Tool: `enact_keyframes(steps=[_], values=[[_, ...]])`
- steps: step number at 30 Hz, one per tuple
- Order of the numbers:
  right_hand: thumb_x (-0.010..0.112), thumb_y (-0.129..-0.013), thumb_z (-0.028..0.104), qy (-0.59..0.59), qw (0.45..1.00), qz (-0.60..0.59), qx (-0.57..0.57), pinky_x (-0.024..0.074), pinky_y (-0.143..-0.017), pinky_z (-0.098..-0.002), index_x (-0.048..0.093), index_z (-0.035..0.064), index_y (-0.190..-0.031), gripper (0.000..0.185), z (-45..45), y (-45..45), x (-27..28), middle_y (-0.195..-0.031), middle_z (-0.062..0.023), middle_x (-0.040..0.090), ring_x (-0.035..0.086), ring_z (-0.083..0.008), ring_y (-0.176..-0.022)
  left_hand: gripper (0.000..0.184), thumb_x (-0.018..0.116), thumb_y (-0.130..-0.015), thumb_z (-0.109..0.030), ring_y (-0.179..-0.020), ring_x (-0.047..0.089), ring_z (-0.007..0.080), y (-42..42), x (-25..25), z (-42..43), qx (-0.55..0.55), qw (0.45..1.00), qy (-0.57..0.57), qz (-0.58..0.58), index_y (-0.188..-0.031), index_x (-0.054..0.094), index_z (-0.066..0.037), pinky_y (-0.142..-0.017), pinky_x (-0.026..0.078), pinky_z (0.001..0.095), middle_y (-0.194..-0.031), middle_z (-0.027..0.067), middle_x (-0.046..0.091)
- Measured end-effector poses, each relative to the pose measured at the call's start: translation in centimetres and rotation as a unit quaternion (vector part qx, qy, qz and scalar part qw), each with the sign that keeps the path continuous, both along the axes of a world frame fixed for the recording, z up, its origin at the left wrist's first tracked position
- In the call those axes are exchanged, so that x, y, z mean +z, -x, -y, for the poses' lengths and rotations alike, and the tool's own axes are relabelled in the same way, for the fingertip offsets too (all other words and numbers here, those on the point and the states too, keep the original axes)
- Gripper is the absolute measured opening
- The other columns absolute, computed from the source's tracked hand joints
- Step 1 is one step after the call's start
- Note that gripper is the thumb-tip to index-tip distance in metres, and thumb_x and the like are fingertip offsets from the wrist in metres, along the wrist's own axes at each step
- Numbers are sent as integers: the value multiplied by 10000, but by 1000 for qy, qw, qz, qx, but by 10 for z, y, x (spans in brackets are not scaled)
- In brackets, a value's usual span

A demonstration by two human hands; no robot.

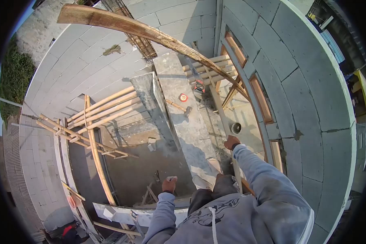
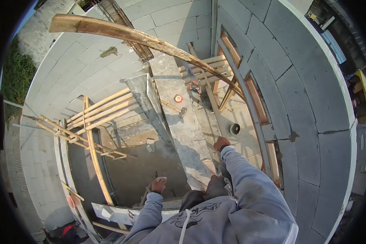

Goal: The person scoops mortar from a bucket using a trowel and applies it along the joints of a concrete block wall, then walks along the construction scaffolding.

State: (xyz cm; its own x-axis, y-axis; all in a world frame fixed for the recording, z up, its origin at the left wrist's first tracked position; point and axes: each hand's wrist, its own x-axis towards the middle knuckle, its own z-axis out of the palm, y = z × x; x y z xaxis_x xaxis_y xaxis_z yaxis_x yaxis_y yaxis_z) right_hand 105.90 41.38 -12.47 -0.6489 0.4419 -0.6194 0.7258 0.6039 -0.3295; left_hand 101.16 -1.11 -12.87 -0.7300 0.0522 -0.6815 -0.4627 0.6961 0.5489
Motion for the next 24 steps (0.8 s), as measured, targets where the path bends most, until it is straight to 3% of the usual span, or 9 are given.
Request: enact_keyframes(steps=[3, 5, 8, 13, 15, 17, 21, 23, 24], values=[[546, -734, 267, -13, 997, -62, 37, 472, -824, -416, 585, -33, -966, 381, 41, 34, 62, -954, -258, 612, 598, -362, -923, 419, 624, -734, -406, -817, 635, 244, -32, -10, 49, 25, 1000, 3, -17, -883, 668, -18, -755, 467, 345, -835, 159, 664], [522, -756, 244, -7, 978, -99, 182, 460, -839, -422, 546, -19, -1023, 376, 95, 50, 97, -1025, -244, 591, 577, -364, -967, 416, 621, -734, -408, -834, 636, 259, -47, -15, 70, 45, 999, -3, -22, -880, 672, -22, -769, 465, 352, -843, 163, 664], [579, -762, 253, 67, 908, -142, 388, 459, -793, -443, 523, -8, -1039, 384, 194, 63, 182, -962, -212, 585, 575, -359, -922, 411, 616, -739, -402, -828, 634, 263, -75, -34, 106, 76, 997, -3, -21, -889, 675, -24, -762, 468, 353, -843, 158, 664], [564, -756, 221, 186, 777, -291, 526, 475, -734, -458, 548, 27, -1010, 320, 325, 28, 252, -908, -211, 607, 593, -367, -858, 413, 607, -753, -412, -787, 638, 262, -115, -38, 135, 136, 990, -24, 11, -875, 675, -24, -737, 473, 350, -810, 153, 663], [563, -768, 201, 199, 745, -234, 592, 470, -725, -459, 532, 30, -1044, 327, 346, 15, 265, -880, -207, 602, 591, -370, -845, 415, 612, -757, -413, -778, 638, 250, -135, -64, 141, 130, 973, -68, -180, -867, 673, -18, -732, 473, 342, -798, 147, 663], [553, -754, 172, 168, 760, -171, 604, 467, -708, -469, 534, 32, -1039, 318, 346, -3, 245, -858, -211, 608, 594, -375, -818, 417, 618, -761, -411, -779, 637, 238, -143, -56, 142, 126, 968, -67, -206, -866, 671, -12, -731, 472, 334, -797, 143, 664], [577, -695, 194, 188, 831, -92, 516, 467, -738, -461, 558, 40, -1073, 408, 286, -69, 155, -891, -224, 622, 592, -398, -846, 418, 629, -759, -404, -797, 634, 223, -145, -2, 146, 139, 988, -35, -61, -879, 669, -6, -742, 469, 328, -819, 144, 666], [482, -823, 311, 230, 808, 23, 543, 405, -866, -451, 551, 82, -1125, 384, 235, -108, 88, -1036, -196, 596, 544, -355, -1029, 414, 632, -757, -399, -798, 634, 221, -145, -7, 148, 146, 986, -48, -62, -880, 671, -6, -743, 469, 329, -825, 148, 667], [419, -866, 385, 198, 688, 36, 698, 391, -896, -442, 555, 102, -1142, 417, 208, -118, 44, -1094, -173, 587, 535, -332, -1066, 410, 632, -757, -394, -796, 634, 221, -149, -15, 154, 147, 986, -53, -60, -879, 671, -5, -742, 469, 329, -827, 150, 667]])
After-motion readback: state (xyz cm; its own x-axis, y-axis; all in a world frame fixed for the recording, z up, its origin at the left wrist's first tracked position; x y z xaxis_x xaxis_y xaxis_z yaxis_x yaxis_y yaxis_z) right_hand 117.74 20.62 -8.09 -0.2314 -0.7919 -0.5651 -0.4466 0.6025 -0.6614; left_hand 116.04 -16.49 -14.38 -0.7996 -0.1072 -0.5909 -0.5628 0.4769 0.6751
